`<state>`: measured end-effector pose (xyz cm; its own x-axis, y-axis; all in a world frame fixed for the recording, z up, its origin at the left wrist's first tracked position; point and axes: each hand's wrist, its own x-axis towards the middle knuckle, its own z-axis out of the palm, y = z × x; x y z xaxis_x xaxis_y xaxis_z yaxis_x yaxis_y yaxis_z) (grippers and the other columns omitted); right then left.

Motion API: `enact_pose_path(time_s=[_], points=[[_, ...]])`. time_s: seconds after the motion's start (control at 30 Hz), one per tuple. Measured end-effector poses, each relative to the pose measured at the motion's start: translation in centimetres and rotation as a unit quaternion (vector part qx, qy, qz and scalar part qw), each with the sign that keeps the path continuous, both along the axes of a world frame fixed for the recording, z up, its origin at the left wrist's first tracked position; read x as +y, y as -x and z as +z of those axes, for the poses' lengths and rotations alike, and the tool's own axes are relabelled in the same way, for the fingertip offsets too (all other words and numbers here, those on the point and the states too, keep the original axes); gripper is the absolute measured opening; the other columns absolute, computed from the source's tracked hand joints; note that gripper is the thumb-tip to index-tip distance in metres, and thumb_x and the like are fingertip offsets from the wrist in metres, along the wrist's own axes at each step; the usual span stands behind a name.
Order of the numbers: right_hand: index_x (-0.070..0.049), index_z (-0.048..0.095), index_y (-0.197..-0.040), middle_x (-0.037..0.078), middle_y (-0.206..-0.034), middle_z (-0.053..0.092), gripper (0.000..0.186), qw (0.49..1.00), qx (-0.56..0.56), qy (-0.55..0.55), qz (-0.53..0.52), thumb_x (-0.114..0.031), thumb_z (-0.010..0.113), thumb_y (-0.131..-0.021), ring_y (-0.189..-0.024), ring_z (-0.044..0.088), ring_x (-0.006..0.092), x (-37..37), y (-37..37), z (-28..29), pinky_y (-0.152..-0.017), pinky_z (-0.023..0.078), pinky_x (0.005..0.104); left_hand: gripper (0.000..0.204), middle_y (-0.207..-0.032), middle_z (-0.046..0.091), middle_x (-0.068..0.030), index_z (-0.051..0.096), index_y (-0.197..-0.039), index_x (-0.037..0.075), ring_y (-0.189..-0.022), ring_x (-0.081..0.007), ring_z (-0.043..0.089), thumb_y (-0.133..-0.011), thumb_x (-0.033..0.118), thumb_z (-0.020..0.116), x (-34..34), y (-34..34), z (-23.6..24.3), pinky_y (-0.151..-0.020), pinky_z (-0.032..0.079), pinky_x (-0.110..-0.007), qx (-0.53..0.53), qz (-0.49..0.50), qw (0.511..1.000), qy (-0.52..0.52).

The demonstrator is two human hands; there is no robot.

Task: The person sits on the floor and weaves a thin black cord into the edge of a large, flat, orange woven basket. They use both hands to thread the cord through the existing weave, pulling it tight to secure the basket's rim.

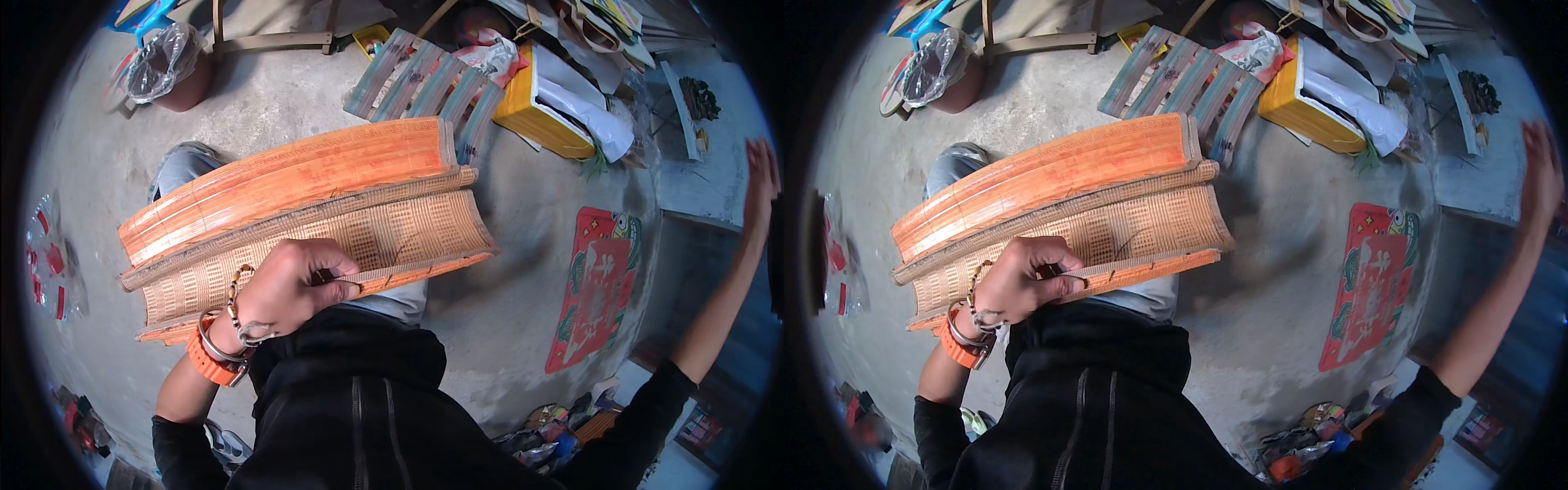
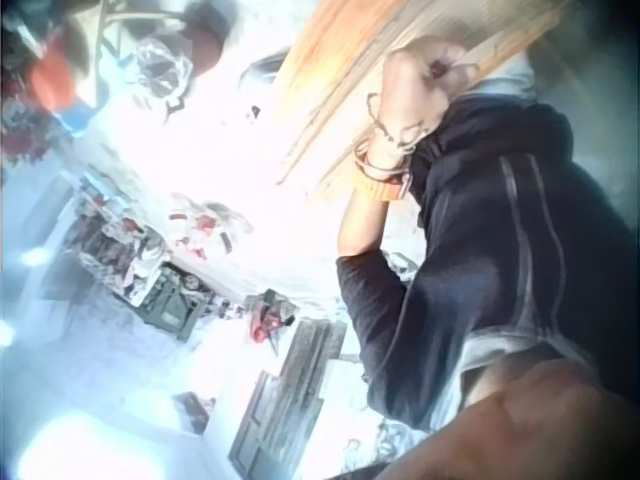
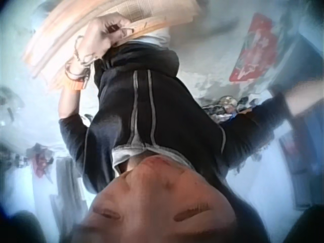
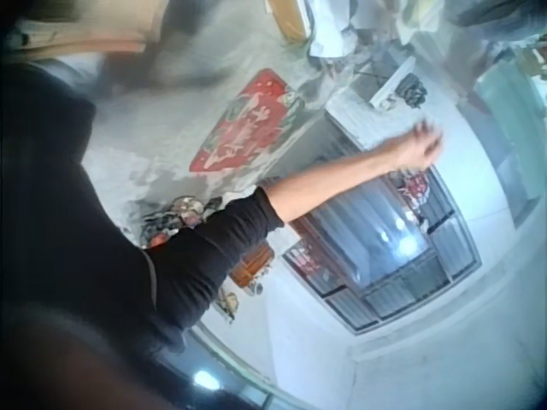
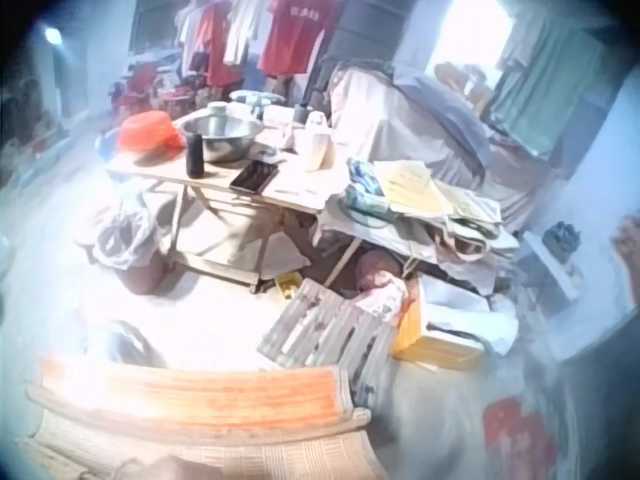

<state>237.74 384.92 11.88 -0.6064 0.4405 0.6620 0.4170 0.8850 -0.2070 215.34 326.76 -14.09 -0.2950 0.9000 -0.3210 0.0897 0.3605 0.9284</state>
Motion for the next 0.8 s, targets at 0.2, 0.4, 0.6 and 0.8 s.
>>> enact_pose_path(time_s=[0.2,0.4,0.6,0.8], points=[[-0.005,0.067,-0.103,0.002,-0.093,0.065,0.015,0.827,-0.194,0.418,0.323,-0.013,0.065,-0.090,-0.081,0.061,0.0110,-26.2,13.4,-15.9,-0.074,0.049,0.0235,0.022,-0.087,0.064,-0.0146,0.065,-0.094,-0.001,-0.078,-0.0312,0.063,-0.073,0.000,0.069,-1.1,-0.4,-0.1,-0.071,0.052,-0.036,0.082,-0.023,0.996,-0.013],[0.000,0.060,-0.095,0.012,-0.083,0.060,0.007,0.805,-0.274,0.350,0.394,-0.004,0.060,-0.090,-0.071,0.061,0.0256,-38.7,11.1,-23.1,-0.065,0.050,0.0329,0.035,-0.092,0.057,-0.0146,0.062,-0.100,0.001,-0.085,-0.0346,0.058,-0.066,-0.007,0.062,-1.1,-2.3,0.2,-0.073,0.051,-0.039,0.244,-0.001,0.967,-0.075],[-0.001,0.057,-0.096,0.014,-0.081,0.058,0.008,0.774,-0.222,0.437,0.401,-0.005,0.059,-0.089,-0.074,0.061,0.0301,-39.6,10.6,-25.4,-0.064,0.049,0.0379,0.038,-0.090,0.056,-0.0117,0.061,-0.095,0.001,-0.079,-0.0308,0.055,-0.059,-0.002,0.069,-1.9,-3.8,-0.6,-0.066,0.048,-0.039,0.368,0.047,0.926,-0.070],[0.000,0.057,-0.095,0.011,-0.079,0.057,0.012,0.816,-0.209,0.341,0.417,-0.001,0.062,-0.084,-0.074,0.058,0.0261,-41.1,9.6,-25.9,-0.064,0.048,0.0354,0.038,-0.089,0.057,-0.0092,0.061,-0.093,0.003,-0.077,-0.0282,0.055,-0.056,0.003,0.071,-3.0,-4.1,-0.8,-0.063,0.046,-0.037,0.405,0.073,0.909,-0.061]])
